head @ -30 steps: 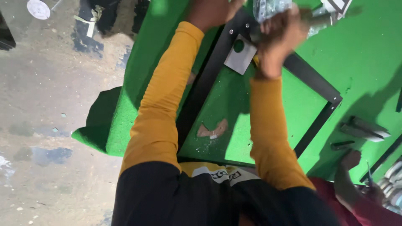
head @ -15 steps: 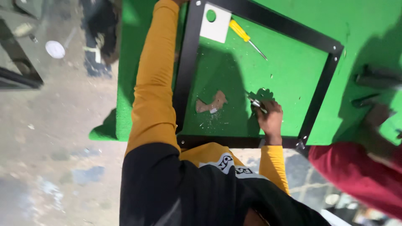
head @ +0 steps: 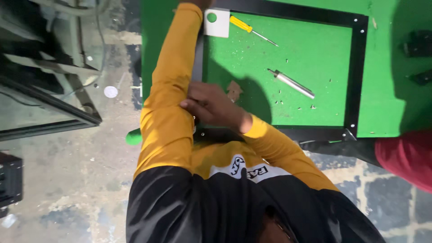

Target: The person assembles a black metal frame on a green table by positioning small white plates with holes over the frame corners and inserting and tightening screws using a screwdriver and a small metal pipe as a spacer or alignment tool.

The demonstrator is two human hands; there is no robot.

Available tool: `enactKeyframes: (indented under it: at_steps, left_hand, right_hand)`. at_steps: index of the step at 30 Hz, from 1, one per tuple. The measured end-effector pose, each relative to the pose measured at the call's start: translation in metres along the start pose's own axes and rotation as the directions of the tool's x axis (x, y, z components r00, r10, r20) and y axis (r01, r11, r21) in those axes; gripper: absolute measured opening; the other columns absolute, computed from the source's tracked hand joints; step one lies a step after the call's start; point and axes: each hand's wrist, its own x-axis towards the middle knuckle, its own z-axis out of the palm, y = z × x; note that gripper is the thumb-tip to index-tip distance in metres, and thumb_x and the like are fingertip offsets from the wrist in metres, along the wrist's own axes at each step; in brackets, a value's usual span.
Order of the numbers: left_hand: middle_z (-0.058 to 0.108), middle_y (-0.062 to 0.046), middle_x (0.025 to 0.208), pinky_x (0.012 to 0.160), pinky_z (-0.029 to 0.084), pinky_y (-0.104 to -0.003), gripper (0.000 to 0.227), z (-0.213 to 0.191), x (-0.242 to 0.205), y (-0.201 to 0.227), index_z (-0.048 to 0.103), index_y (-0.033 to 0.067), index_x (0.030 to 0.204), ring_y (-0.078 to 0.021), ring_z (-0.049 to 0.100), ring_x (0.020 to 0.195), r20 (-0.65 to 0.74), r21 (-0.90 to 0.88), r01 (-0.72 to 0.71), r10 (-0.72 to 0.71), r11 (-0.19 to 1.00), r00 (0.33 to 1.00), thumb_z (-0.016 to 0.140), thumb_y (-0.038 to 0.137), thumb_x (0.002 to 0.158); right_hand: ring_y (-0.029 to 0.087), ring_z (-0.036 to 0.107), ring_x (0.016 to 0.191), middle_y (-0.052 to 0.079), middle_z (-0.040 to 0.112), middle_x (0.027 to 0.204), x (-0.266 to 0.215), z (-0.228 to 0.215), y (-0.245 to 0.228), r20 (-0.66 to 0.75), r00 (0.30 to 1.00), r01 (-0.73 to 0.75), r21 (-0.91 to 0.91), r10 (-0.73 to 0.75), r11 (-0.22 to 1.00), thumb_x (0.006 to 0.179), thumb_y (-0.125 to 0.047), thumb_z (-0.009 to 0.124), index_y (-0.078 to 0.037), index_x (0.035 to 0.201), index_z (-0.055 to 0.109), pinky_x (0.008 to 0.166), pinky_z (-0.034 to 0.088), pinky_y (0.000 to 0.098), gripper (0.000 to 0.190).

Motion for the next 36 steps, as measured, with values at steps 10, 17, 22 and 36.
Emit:
enactKeyframes:
  at_steps: [10, 17, 22, 36]
  left_hand:
    - [0.060, -0.020, 0.122, 0.096, 0.033, -0.063, 0.054, -0.037, -0.025, -0.007, 0.069, 0.0094, 0.112, -0.0373, 0.053, 0.113, 0.060, 0.220, -0.045, 0.032, 0.975, 0.998, 0.075, 0.051, 0.079]
    - [0.055, -0.022, 0.134, 0.106, 0.030, -0.064, 0.067, 0.030, -0.035, 0.042, 0.064, 0.0060, 0.122, -0.0409, 0.047, 0.128, -0.234, 0.097, 0.004, 0.019, 0.995, 0.972, 0.078, 0.054, 0.077]
    - [0.039, -0.029, 0.149, 0.104, 0.025, -0.068, 0.077, 0.071, -0.065, 0.049, 0.059, -0.0006, 0.136, -0.0506, 0.036, 0.136, -0.486, -0.028, 0.006, -0.018, 1.000, 0.874, 0.076, 0.057, 0.087]
    - [0.040, -0.018, 0.149, 0.103, 0.031, -0.060, 0.065, 0.077, -0.188, 0.156, 0.071, 0.0000, 0.114, -0.0389, 0.043, 0.131, -0.549, -0.199, -0.399, 0.236, 0.895, 0.802, 0.085, 0.053, 0.078]
  right_hand:
    - [0.030, 0.057, 0.066, 0.013, 0.055, 0.079, -0.061, -0.007, -0.075, -0.048, 0.976, 0.218, 0.263, -0.213, 0.940, 0.106, -0.010, 0.062, -0.002, 0.087, 0.055, 0.057, 0.043, 0.0419, 0.021]
    - [0.023, 0.056, 0.059, 0.012, 0.059, 0.074, -0.169, 0.025, -0.002, -0.156, 0.887, -0.387, 0.259, 0.434, 0.885, 0.096, -0.012, 0.070, -0.002, 0.090, 0.068, 0.052, 0.043, 0.0355, 0.012]
    - [0.012, 0.054, 0.054, 0.004, 0.060, 0.064, -0.318, 0.049, 0.034, -0.508, 0.501, -0.782, 0.082, 0.701, 0.618, 0.090, -0.020, 0.077, -0.002, 0.083, 0.068, 0.051, 0.045, 0.0285, 0.021]
    - [0.008, 0.058, 0.074, 0.003, 0.066, 0.086, -0.294, 0.061, 0.042, -0.662, 0.399, -0.530, 0.398, 0.635, 0.749, 0.100, -0.016, 0.070, -0.001, 0.098, 0.068, 0.066, 0.049, 0.0238, 0.015]
